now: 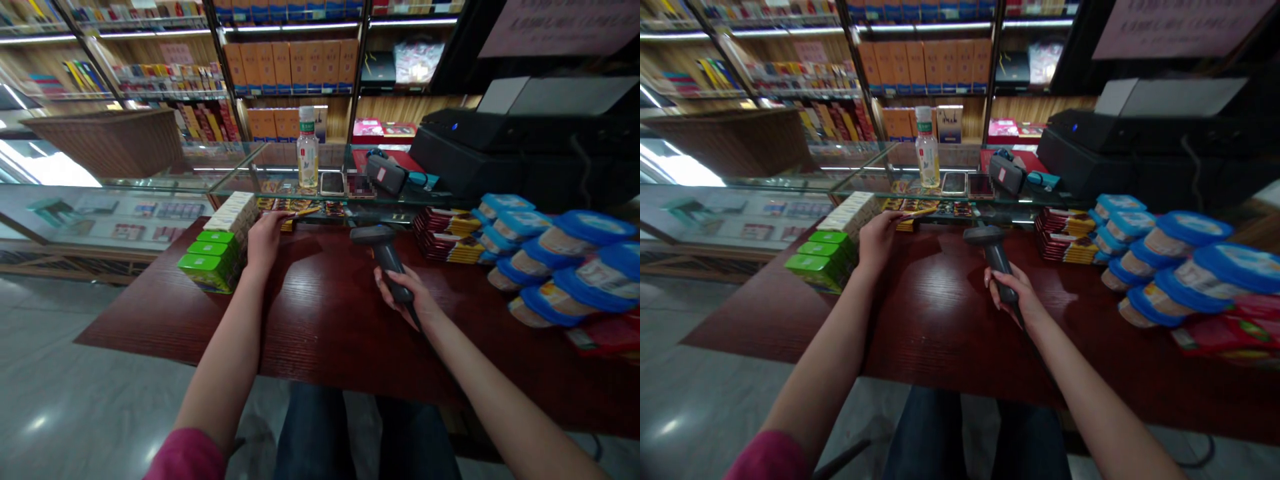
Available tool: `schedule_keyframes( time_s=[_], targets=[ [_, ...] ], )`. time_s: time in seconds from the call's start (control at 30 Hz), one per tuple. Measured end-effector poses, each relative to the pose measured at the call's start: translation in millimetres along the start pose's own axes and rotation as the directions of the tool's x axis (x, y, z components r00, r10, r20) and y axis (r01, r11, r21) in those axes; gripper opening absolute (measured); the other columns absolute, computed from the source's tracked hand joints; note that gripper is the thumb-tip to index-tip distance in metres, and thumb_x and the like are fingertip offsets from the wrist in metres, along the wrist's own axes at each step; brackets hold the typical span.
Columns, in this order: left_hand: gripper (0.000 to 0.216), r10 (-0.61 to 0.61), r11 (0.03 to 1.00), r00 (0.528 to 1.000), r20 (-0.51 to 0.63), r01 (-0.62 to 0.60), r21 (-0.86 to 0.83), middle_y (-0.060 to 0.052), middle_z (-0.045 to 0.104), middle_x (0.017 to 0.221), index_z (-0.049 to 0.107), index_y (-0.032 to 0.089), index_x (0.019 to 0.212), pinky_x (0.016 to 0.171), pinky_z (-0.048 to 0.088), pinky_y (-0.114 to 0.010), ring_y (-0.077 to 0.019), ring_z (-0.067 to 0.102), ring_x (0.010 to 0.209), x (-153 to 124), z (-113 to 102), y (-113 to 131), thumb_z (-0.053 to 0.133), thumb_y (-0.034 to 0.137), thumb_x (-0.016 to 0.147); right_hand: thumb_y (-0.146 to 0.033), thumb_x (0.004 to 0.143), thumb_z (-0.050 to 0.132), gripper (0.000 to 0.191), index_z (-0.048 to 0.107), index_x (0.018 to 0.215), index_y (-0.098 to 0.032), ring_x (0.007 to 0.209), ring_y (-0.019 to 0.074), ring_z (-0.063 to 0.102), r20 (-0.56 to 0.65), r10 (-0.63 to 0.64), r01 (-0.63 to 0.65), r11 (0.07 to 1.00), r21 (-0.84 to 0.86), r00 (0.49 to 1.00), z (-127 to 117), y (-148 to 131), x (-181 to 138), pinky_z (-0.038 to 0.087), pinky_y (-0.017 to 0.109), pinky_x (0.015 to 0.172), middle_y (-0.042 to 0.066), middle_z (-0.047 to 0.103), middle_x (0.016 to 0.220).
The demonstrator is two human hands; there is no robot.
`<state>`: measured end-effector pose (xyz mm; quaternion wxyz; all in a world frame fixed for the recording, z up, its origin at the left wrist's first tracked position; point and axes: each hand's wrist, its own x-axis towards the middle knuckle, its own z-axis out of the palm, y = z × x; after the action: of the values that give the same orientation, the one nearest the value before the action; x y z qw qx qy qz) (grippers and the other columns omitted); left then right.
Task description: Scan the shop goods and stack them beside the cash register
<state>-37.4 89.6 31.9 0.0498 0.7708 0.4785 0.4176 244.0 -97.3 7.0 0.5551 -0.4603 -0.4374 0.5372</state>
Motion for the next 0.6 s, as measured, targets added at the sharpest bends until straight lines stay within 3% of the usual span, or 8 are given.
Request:
schedule_keyframes(
  time_s=[0.27, 0.37, 0.5, 0.6],
  targets=[
    [0.038, -0.106, 0.977, 0.994, -0.013, 0.107, 0.187, -0.011, 0.074, 0.131, 0.072, 0.020, 0.125, 0.105, 0.054, -0.038, -0.0259, 0.070, 0.121, -7.0, 15.0, -30.6, 0.046, 0.010, 0.100, -0.049, 0.087, 0.068, 0.029, 0.065, 0.091, -0.020, 0.039, 0.0086, 0.039, 0.002, 0.015, -0.015, 0.999, 0.038, 1.000, -0.7, 1.7, 0.8, 0.023, 0.021, 0.037, -0.003, 0.052, 0.053],
    [0.049, -0.118, 0.965, 0.993, -0.002, 0.115, 0.234, -0.011, 0.069, 0.142, 0.070, 0.020, 0.131, 0.111, 0.051, -0.038, -0.0246, 0.064, 0.133, -4.2, 19.6, -36.7, 0.040, 0.002, 0.097, -0.049, 0.086, 0.070, 0.030, 0.065, 0.091, -0.020, 0.040, 0.0089, 0.041, -0.014, 0.019, -0.019, 0.998, 0.056, 1.000, -1.1, 3.1, 1.2, 0.023, 0.021, 0.037, -0.002, 0.055, 0.056],
    [0.053, -0.101, 0.929, 0.994, 0.050, 0.077, 0.361, -0.020, 0.060, 0.150, 0.065, 0.008, 0.137, 0.122, 0.041, -0.043, -0.0279, 0.047, 0.151, -1.8, 26.3, -30.8, 0.035, -0.001, 0.095, -0.049, 0.085, 0.071, 0.030, 0.065, 0.092, -0.020, 0.041, 0.0092, 0.041, -0.027, 0.031, -0.029, 0.997, 0.074, 0.999, -1.9, 4.5, 1.7, 0.023, 0.022, 0.037, -0.001, 0.057, 0.058],
    [0.051, -0.039, 0.908, 0.997, 0.066, 0.008, 0.420, -0.020, 0.055, 0.156, 0.058, 0.009, 0.147, 0.122, 0.040, -0.047, -0.0317, 0.048, 0.149, -8.1, 31.8, -13.8, 0.040, 0.009, 0.100, -0.049, 0.085, 0.070, 0.029, 0.065, 0.094, -0.021, 0.040, 0.0096, 0.040, -0.019, 0.040, -0.039, 0.997, 0.072, 0.999, -1.9, 4.5, 2.0, 0.023, 0.022, 0.037, -0.001, 0.056, 0.057]
  ],
)
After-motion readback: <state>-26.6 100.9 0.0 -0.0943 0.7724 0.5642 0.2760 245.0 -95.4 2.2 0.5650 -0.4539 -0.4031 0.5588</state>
